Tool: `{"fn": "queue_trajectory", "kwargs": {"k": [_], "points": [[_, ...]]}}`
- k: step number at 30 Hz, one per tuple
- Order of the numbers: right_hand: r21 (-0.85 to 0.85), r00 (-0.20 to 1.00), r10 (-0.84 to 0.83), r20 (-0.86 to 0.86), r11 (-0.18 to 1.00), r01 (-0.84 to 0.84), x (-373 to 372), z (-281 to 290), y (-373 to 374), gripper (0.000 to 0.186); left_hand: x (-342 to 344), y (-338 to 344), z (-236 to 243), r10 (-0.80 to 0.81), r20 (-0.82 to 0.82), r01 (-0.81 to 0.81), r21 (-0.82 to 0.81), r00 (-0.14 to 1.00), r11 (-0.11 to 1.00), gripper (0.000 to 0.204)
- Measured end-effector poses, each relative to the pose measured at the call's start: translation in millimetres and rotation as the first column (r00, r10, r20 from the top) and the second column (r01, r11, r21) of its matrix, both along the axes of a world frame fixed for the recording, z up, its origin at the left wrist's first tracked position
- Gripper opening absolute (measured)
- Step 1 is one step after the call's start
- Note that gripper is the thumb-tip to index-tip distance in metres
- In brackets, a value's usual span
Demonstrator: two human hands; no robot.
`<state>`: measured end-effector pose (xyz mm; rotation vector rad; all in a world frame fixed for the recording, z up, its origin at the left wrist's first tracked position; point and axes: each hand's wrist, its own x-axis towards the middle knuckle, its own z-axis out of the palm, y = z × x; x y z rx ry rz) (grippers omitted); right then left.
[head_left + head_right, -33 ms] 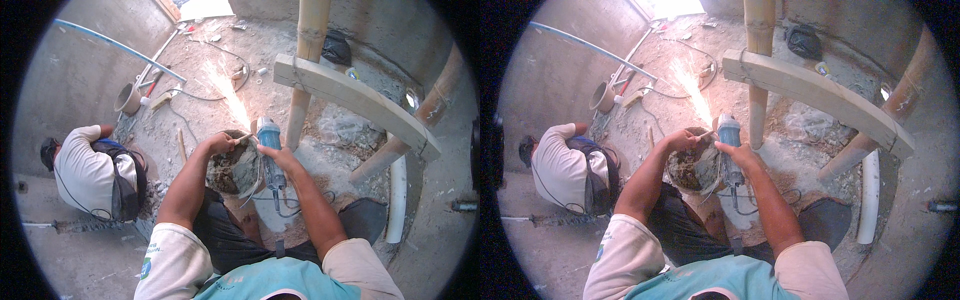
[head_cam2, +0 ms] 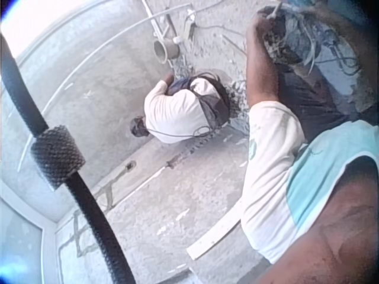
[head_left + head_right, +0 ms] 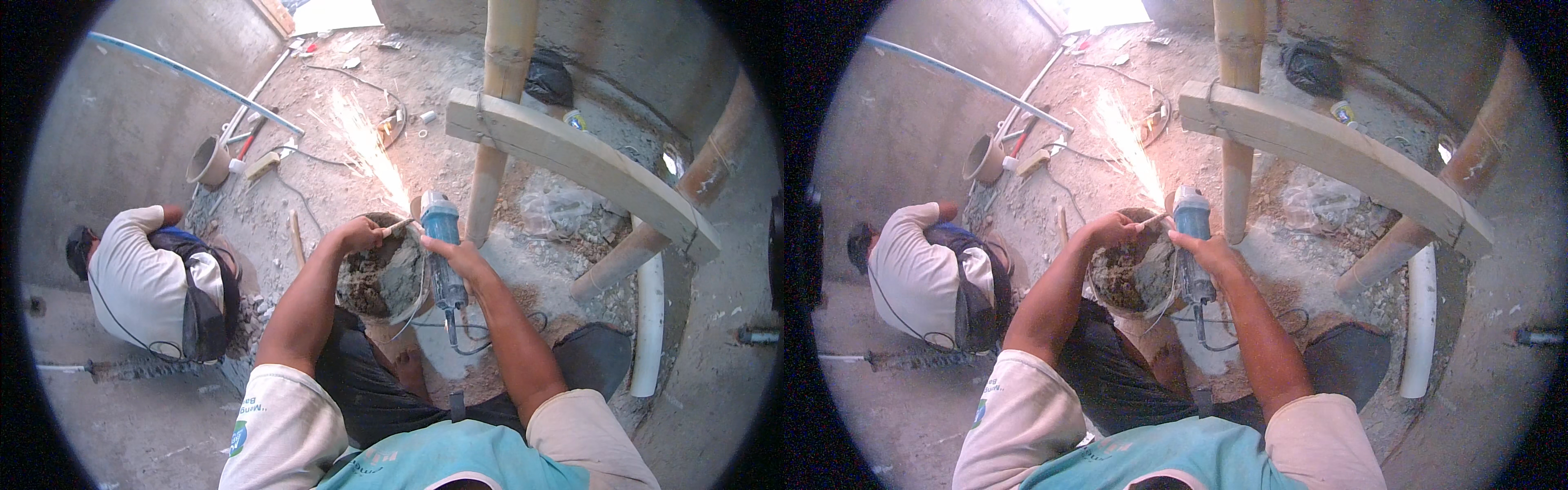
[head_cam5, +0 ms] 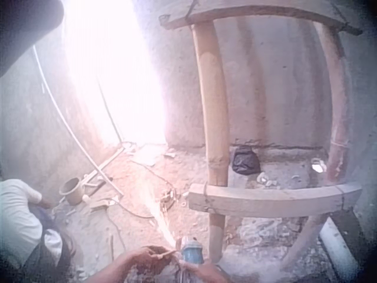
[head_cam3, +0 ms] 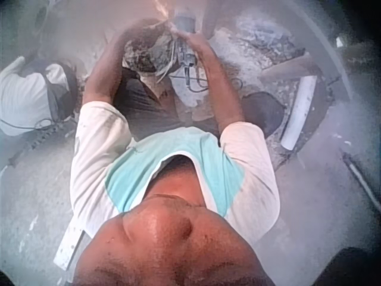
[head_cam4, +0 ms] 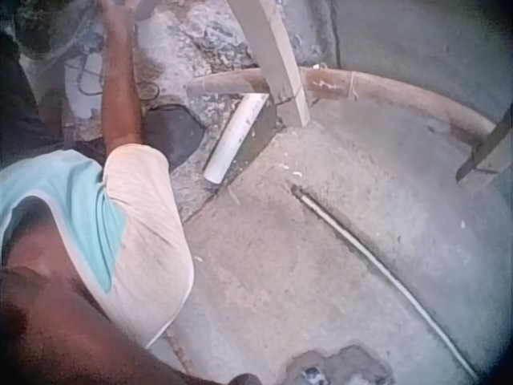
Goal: The person uses a power grinder to grind or cut a concrete object held inside a bucket, while another person works on the nearby wall.
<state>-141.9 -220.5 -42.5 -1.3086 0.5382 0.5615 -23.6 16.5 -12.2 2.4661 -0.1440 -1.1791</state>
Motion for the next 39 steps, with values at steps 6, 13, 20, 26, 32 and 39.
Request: {"fn": "queue_trajectory", "kwargs": {"k": [6, 13, 20, 26, 32, 39], "points": [[0.040, 0.996, -0.091, -0.008, 0.995, 0.091, -3, 3, -8, 0.062, -8, -15, 23, 0.045, -0.038, -0.042, 0.057, 0.998, 0.997, 0.052], [0.118, 0.998, -0.057, -0.023, 0.991, 0.059, -4, 16, -7, 0.060, -5, -8, 12, 0.117, -0.132, -0.115, 0.022, 0.984, 0.993, 0.049], [-0.002, 0.998, -0.055, 0.041, 0.998, 0.055, 3, -41, 4, 0.064, 2, -1, -5, 0.077, -0.111, -0.080, -0.023, 0.991, 0.997, 0.048], [-0.045, 0.998, -0.038, 0.055, 0.998, 0.041, 1, -25, 3, 0.058, -3, -6, 8, 0.103, -0.121, -0.108, -0.031, 0.987, 0.994, 0.049], [0.011, 1.000, -0.012, 0.002, 1.000, 0.012, -5, 13, 0, 0.060, -3, -8, 10, 0.087, -0.129, -0.090, -0.020, 0.988, 0.996, 0.046], [-0.047, 0.999, -0.007, 0.050, 0.999, 0.009, -2, -4, -1, 0.059, -1, -2, 0, 0.077, -0.092, -0.079, -0.021, 0.993, 0.997, 0.047]]}}
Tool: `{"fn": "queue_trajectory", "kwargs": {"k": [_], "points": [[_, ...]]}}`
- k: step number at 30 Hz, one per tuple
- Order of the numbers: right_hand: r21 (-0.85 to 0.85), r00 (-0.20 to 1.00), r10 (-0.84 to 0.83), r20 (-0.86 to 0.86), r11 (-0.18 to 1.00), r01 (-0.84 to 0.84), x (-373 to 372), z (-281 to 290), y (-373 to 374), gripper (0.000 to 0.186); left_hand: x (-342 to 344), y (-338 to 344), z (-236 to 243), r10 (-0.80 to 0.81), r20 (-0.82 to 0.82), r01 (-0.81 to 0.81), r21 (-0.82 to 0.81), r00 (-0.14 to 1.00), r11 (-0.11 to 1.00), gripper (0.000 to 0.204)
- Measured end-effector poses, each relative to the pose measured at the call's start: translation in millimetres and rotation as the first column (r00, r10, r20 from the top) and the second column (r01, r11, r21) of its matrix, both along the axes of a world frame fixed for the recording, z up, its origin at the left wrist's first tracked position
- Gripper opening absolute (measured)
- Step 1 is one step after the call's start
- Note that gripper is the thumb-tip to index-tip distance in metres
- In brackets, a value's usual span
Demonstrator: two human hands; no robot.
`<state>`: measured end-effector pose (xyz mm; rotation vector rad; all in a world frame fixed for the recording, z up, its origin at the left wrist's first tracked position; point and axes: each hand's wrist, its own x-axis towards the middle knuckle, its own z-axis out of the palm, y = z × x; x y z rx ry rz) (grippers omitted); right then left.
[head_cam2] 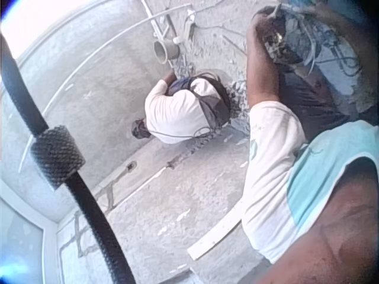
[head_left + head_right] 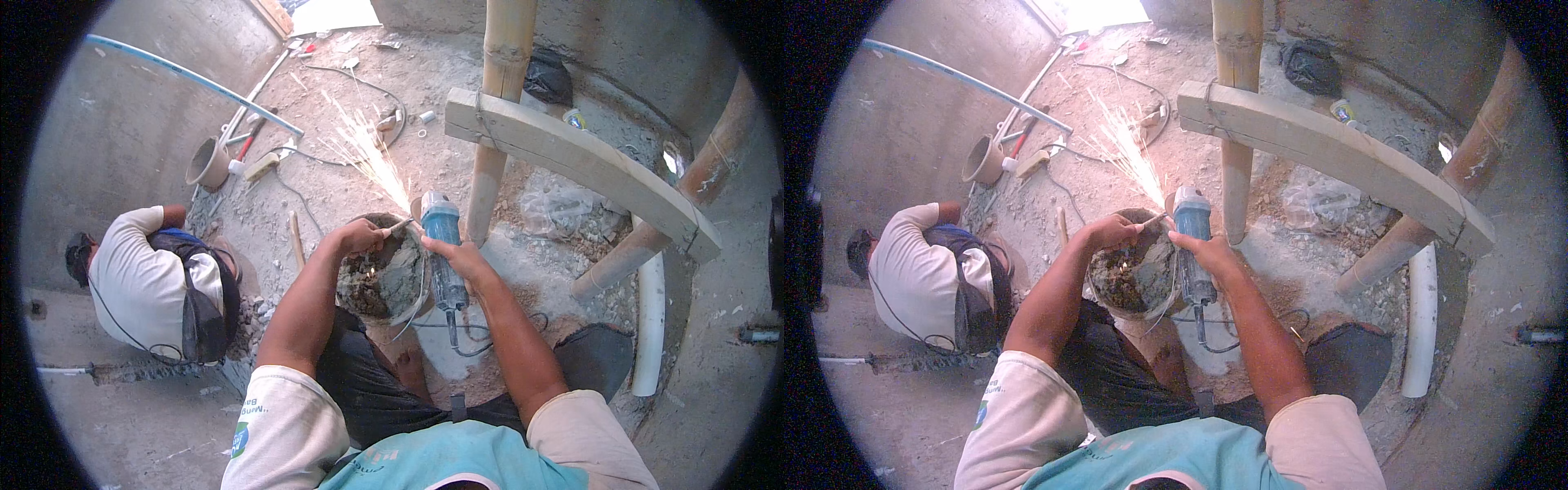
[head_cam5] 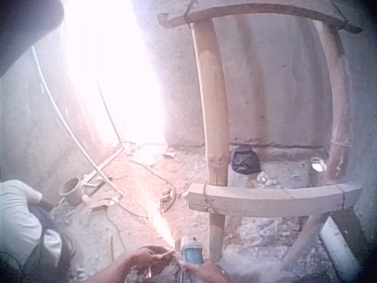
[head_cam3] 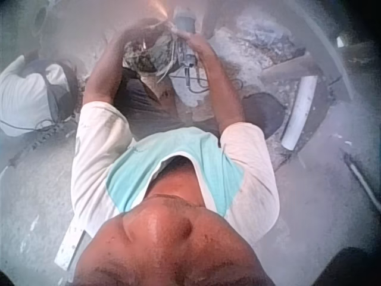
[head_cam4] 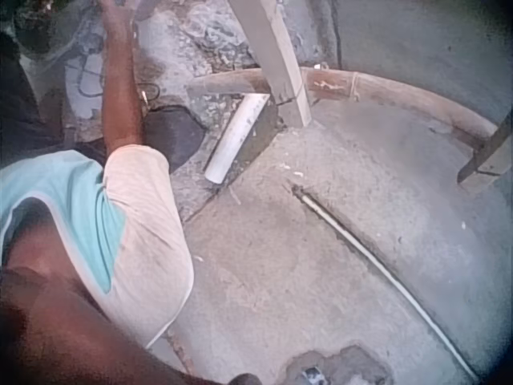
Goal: The person uses a power grinder to grind or cut a concrete object held inside a bucket, while another person works on the nearby wall.
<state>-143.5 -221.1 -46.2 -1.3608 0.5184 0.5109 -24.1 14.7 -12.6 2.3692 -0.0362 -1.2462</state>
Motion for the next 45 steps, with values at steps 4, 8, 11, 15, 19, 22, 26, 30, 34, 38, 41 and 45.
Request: {"fn": "queue_trajectory", "kwargs": {"k": [4, 8, 11, 15, 19, 22, 26, 30, 34, 38, 41, 45], "points": [[0.019, 1.000, -0.024, -0.012, 1.000, 0.025, 1, -11, 3, 0.059, 3, -1, -2, -0.001, -0.035, 0.001, 0.012, 0.999, 1.000, 0.046], [0.004, 0.999, -0.017, -0.035, 1.000, 0.017, 1, -8, 3, 0.060, 2, 0, -1, -0.039, 0.018, 0.038, 0.042, 0.999, 0.998, 0.047], [0.011, 0.999, -0.026, -0.032, 1.000, 0.027, 1, -3, 6, 0.061, 1, 4, -1, -0.028, 0.027, 0.028, 0.026, 0.999, 0.999, 0.048], [-0.095, 1.000, 0.000, -0.025, 0.996, -0.002, 2, -21, 2, 0.063, -4, -13, 14, -0.031, 0.024, 0.031, 0.013, 0.999, 0.999, 0.049], [-0.062, 1.000, 0.022, -0.004, 0.998, -0.022, 2, -16, 5, 0.063, -1, -8, 11, -0.058, 0.036, 0.056, 0.048, 0.998, 0.997, 0.051], [-0.082, 1.000, 0.024, -0.014, 0.996, -0.026, 1, -8, 4, 0.062, -3, -7, 14, -0.040, 0.020, 0.039, 0.054, 0.999, 0.998, 0.052], [-0.077, 1.000, 0.005, -0.024, 0.997, -0.007, 1, -14, 2, 0.060, -3, -10, 14, -0.056, 0.028, 0.056, 0.033, 0.998, 0.998, 0.053], [-0.068, 1.000, 0.001, 0.012, 0.998, -0.001, 0, -10, 5, 0.059, -1, -9, 12, -0.025, 0.004, 0.024, 0.046, 1.000, 0.999, 0.050], [-0.054, 0.999, 0.016, -0.032, 0.998, -0.018, 0, -4, 2, 0.060, -1, -8, 10, -0.002, -0.014, 0.003, 0.045, 1.000, 0.999, 0.047], [-0.040, 0.999, 0.004, -0.047, 0.999, -0.006, 0, -12, 5, 0.061, 1, -1, -3, 0.011, 0.019, -0.011, 0.022, 1.000, 1.000, 0.046], [-0.053, 0.999, 0.030, -0.015, 0.998, -0.030, 0, -17, 5, 0.060, 2, 0, -8, 0.012, 0.018, -0.013, 0.033, 1.000, 0.999, 0.046], [-0.042, 1.000, 0.018, -0.003, 0.999, -0.018, 1, -17, 5, 0.059, 0, -1, -7, 0.003, 0.023, -0.004, 0.046, 1.000, 0.999, 0.045]]}}
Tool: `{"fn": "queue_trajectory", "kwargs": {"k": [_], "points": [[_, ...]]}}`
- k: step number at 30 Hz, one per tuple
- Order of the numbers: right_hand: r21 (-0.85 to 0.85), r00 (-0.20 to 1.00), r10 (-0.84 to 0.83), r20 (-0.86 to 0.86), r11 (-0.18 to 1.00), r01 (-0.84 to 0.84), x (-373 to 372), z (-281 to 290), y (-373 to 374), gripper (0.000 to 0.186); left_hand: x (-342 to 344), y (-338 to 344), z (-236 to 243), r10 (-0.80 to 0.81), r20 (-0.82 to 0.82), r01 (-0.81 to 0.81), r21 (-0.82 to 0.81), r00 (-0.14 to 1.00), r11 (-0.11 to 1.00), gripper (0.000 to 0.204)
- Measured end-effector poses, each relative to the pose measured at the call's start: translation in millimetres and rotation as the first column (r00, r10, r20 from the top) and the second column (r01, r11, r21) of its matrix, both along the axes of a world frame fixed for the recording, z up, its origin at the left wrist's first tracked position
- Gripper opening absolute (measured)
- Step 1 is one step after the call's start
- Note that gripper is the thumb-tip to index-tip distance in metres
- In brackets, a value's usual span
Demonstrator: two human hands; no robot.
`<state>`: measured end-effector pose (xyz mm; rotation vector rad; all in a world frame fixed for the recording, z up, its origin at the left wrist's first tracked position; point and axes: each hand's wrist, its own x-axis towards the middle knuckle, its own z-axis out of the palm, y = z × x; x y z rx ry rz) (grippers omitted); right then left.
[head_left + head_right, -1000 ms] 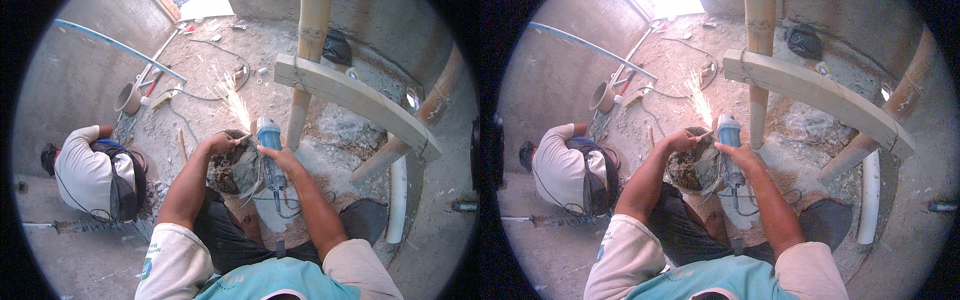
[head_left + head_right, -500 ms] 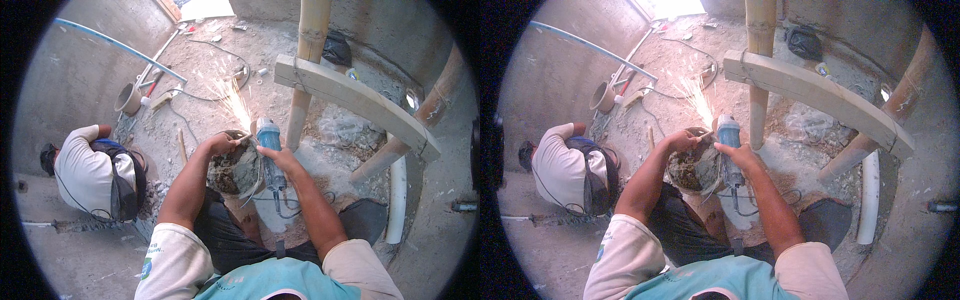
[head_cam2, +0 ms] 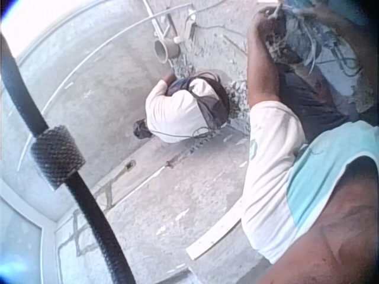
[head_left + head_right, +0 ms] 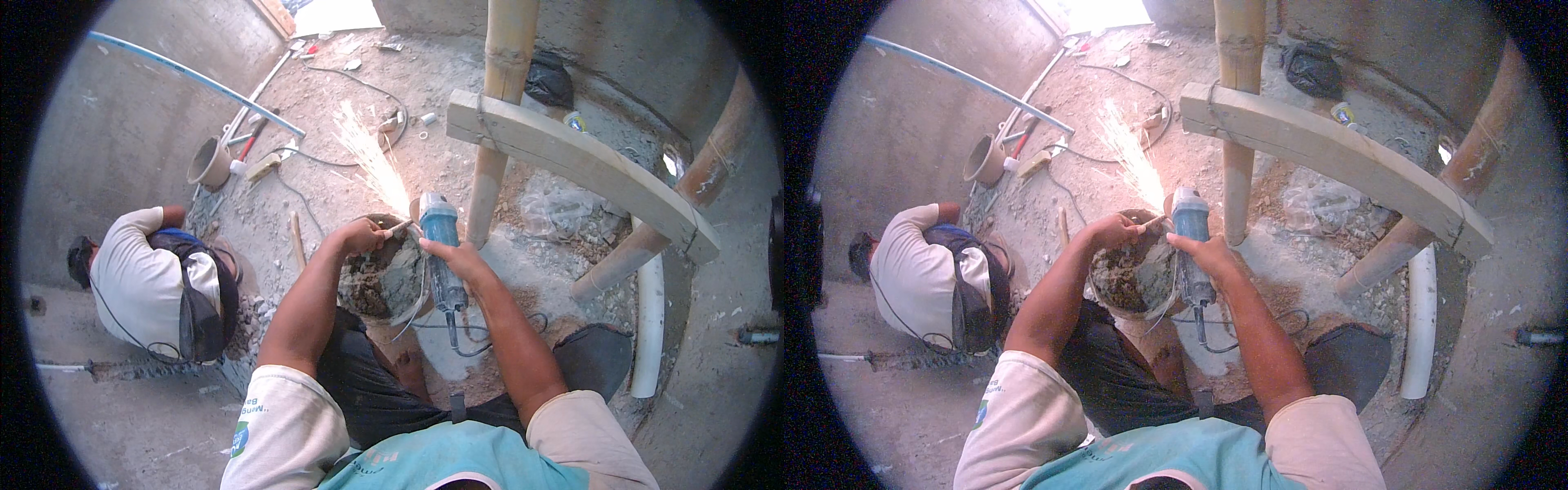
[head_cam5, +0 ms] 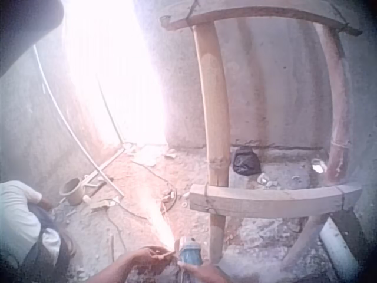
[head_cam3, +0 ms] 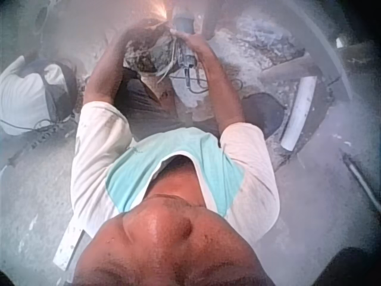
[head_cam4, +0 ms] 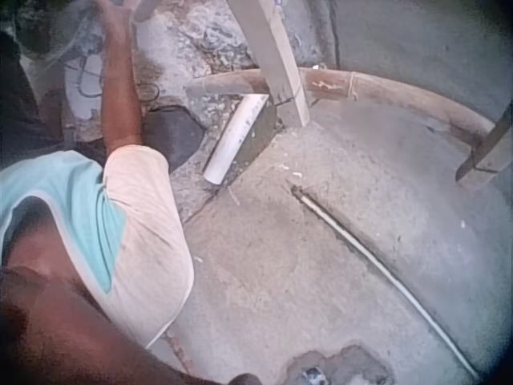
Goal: The person uses a power grinder to grind or cut a concrete object held inside a bucket, while another person works on the nearby wall.
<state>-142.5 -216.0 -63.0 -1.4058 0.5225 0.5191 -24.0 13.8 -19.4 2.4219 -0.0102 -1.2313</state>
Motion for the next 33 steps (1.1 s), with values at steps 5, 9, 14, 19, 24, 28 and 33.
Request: {"fn": "queue_trajectory", "kwargs": {"k": [5, 9, 14, 19, 24, 28, 33], "points": [[0.011, 0.998, -0.045, 0.049, 0.999, 0.045, -3, -1, -2, 0.059, 2, -3, 1, -0.022, -0.022, 0.021, -0.036, 1.000, 0.999, 0.046], [0.029, 1.000, 0.008, -0.001, 1.000, -0.008, -4, 24, -2, 0.059, -4, -2, 7, 0.008, 0.010, -0.008, -0.013, 1.000, 1.000, 0.046], [0.021, 0.997, -0.045, -0.066, 0.999, 0.047, -4, 30, -6, 0.061, -5, -5, 16, -0.052, 0.015, 0.051, 0.027, 0.999, 0.998, 0.046], [0.121, 0.995, -0.088, -0.045, 0.988, 0.093, -6, 39, -15, 0.061, -8, -2, 13, 0.002, 0.000, -0.002, -0.004, 1.000, 1.000, 0.046], [0.167, 0.993, -0.113, -0.035, 0.979, 0.118, -7, 30, -14, 0.061, -15, -14, 22, 0.132, -0.202, -0.144, -0.045, 0.970, 0.989, 0.044], [0.104, 0.998, -0.044, -0.049, 0.993, 0.049, -6, 33, -8, 0.060, -20, -15, 21, 0.165, -0.311, -0.191, -0.054, 0.936, 0.980, 0.045], [0.044, 0.998, -0.046, -0.037, 0.998, 0.048, -4, 7, -3, 0.068, -22, -23, 20, 0.116, -0.321, -0.148, -0.078, 0.940, 0.986, 0.049]]}}
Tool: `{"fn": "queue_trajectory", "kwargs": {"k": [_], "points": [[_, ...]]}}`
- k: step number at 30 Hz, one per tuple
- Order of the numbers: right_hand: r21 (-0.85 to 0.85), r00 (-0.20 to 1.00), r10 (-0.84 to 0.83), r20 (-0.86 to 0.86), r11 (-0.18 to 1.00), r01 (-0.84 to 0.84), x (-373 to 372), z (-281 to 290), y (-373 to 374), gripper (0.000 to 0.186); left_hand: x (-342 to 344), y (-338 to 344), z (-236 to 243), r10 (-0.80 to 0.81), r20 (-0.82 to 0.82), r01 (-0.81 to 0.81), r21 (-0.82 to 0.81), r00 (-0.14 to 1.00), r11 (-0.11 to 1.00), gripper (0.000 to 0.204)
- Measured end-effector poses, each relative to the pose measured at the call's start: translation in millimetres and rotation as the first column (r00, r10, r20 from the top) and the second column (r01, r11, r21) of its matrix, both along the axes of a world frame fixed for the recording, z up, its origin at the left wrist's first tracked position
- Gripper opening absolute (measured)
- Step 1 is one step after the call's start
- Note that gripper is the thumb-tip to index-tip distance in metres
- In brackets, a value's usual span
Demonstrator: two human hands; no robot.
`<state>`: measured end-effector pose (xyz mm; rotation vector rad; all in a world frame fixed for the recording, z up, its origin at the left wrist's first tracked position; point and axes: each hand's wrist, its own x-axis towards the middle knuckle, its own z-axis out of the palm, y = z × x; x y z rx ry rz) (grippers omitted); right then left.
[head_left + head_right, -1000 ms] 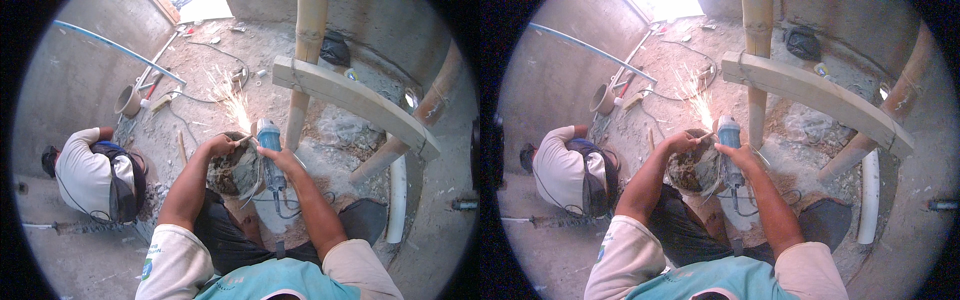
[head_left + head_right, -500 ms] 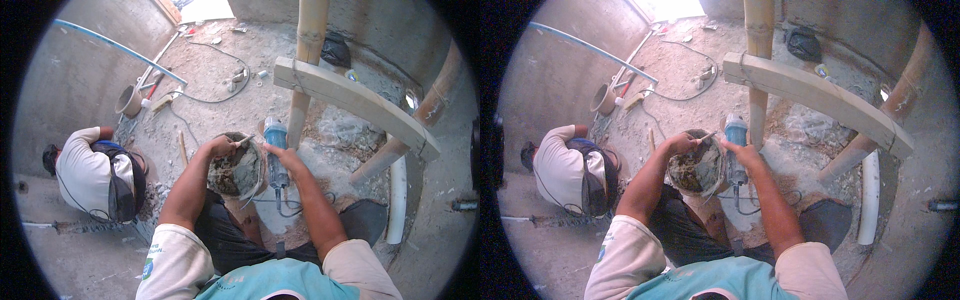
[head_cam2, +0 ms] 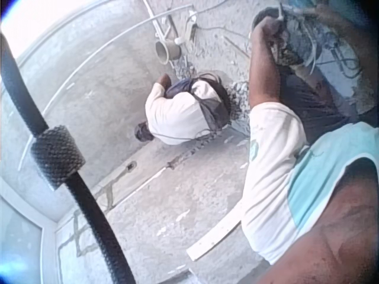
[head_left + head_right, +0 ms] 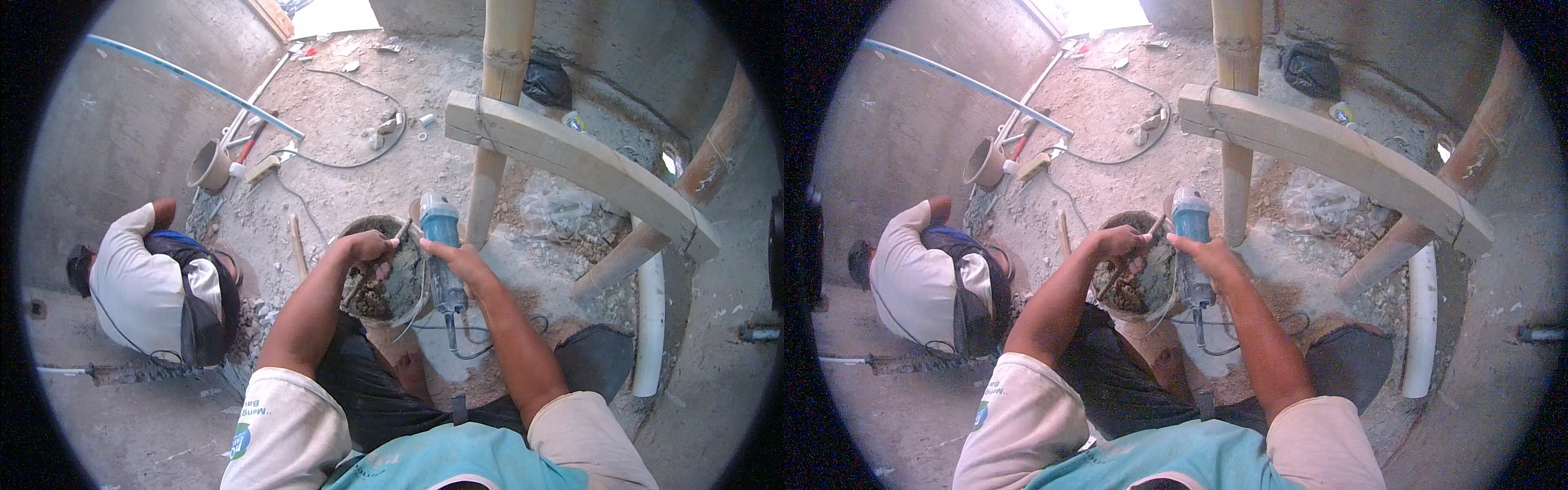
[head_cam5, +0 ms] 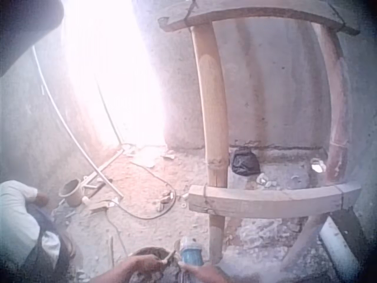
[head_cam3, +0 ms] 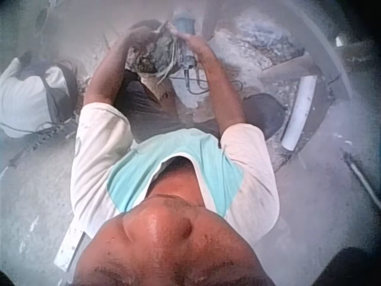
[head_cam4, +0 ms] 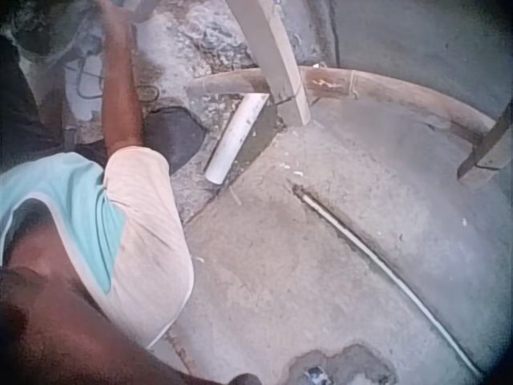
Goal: The person uses a power grinder to grind or cut a concrete object held inside a bucket, while another person works on the nearby wall.
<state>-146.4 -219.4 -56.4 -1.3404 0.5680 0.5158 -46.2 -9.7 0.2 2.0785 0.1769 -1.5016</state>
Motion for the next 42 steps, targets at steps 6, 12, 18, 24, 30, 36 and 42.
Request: {"fn": "queue_trajectory", "kwargs": {"k": [6, 12, 18, 24, 30, 36, 42], "points": [[0.063, 0.999, 0.039, -0.012, 0.997, -0.039, 0, 14, 4, 0.087, -6, -3, 10, 0.004, -0.023, -0.004, -0.015, 1.000, 1.000, 0.047], [0.042, 1.000, 0.012, 0.006, 0.999, -0.013, 1, 2, 5, 0.086, -3, -3, 5, -0.052, -0.029, 0.051, -0.024, 0.998, 0.998, 0.048], [0.024, 1.000, 0.014, -0.010, 1.000, -0.014, 2, -5, 3, 0.084, -2, -4, 6, -0.076, -0.057, 0.073, -0.049, 0.995, 0.996, 0.049], [-0.047, 1.000, 0.011, -0.011, 0.999, -0.012, 0, 18, 1, 0.064, -3, -6, 7, -0.045, -0.059, 0.045, -0.004, 0.997, 0.999, 0.050], [-0.008, 1.000, 0.017, 0.006, 1.000, -0.017, 1, 17, -2, 0.066, -1, -4, 0, -0.004, -0.104, 0.000, -0.034, 0.995, 0.999, 0.051], [0.038, 1.000, 0.014, -0.018, 0.999, -0.013, 1, 7, 3, 0.081, -1, -8, 4, -0.004, -0.117, -0.003, -0.060, 0.993, 0.998, 0.050], [0.028, 0.999, 0.023, 0.041, 0.999, -0.024, 0, 14, 6, 0.064, 1, -5, 0, -0.010, -0.144, 0.002, -0.057, 0.989, 0.998, 0.050]]}}
